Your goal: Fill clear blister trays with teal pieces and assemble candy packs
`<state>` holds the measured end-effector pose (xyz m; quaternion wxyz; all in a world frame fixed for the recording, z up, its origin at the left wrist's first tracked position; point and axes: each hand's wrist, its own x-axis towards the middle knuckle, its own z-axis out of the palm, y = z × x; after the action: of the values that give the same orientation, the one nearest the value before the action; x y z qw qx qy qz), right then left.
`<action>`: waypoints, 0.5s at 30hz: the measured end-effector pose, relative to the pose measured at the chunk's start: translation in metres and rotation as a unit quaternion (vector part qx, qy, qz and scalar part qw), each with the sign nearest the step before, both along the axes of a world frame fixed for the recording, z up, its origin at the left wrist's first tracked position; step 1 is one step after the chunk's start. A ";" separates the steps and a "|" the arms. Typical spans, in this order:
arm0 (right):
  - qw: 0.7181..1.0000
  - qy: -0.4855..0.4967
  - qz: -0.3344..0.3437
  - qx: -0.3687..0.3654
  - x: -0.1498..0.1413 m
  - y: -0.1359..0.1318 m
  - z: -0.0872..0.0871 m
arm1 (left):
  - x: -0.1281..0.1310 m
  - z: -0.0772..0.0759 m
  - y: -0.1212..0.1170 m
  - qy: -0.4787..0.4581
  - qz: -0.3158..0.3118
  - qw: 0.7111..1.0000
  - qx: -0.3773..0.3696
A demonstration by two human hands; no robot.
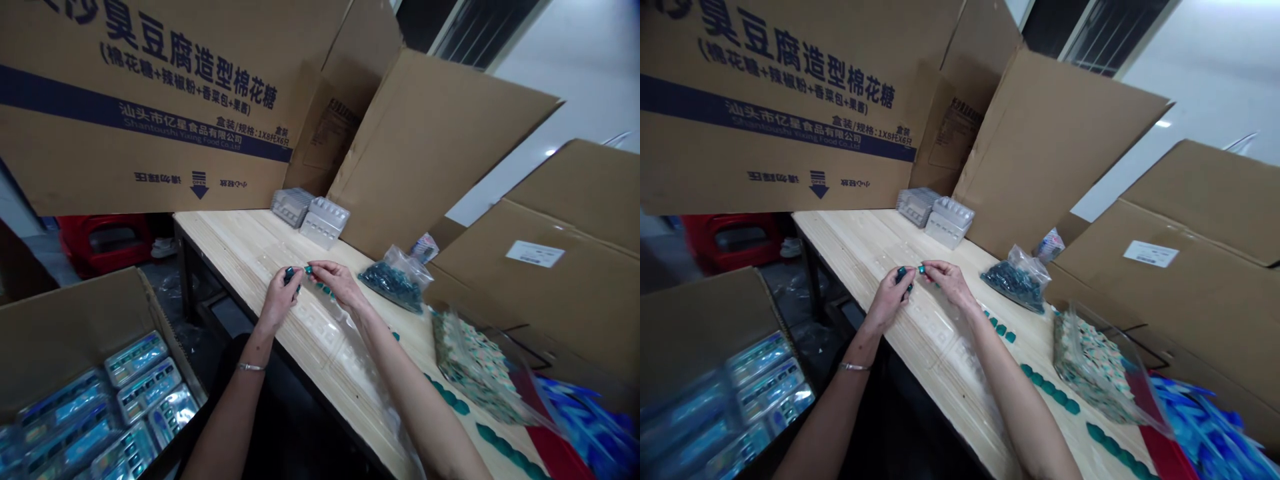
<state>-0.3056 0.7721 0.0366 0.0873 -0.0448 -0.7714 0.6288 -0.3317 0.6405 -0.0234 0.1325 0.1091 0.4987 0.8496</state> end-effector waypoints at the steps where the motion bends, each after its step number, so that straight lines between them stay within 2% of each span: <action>1: 1.000 -0.004 0.008 -0.003 0.001 -0.002 -0.002 | 0.000 0.000 0.000 0.007 0.005 1.000 -0.004; 5: 1.000 -0.005 0.025 0.007 0.004 -0.012 -0.005 | -0.001 0.000 0.002 0.067 0.051 0.996 -0.037; 9: 0.999 -0.006 0.011 0.029 -0.004 -0.002 -0.007 | -0.006 0.000 -0.002 0.105 0.117 0.986 -0.046; 12: 0.990 0.043 -0.043 0.131 -0.023 0.015 -0.010 | -0.011 -0.001 -0.009 0.042 0.115 0.991 -0.047; 15: 0.948 0.076 -0.090 0.295 -0.048 0.028 -0.020 | -0.014 0.000 -0.016 -0.021 0.094 0.995 -0.025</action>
<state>-0.3537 0.8005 0.0166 0.2111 -0.0387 -0.9064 0.3637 -0.3457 0.6245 -0.0235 0.0649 0.0408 0.5254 0.8474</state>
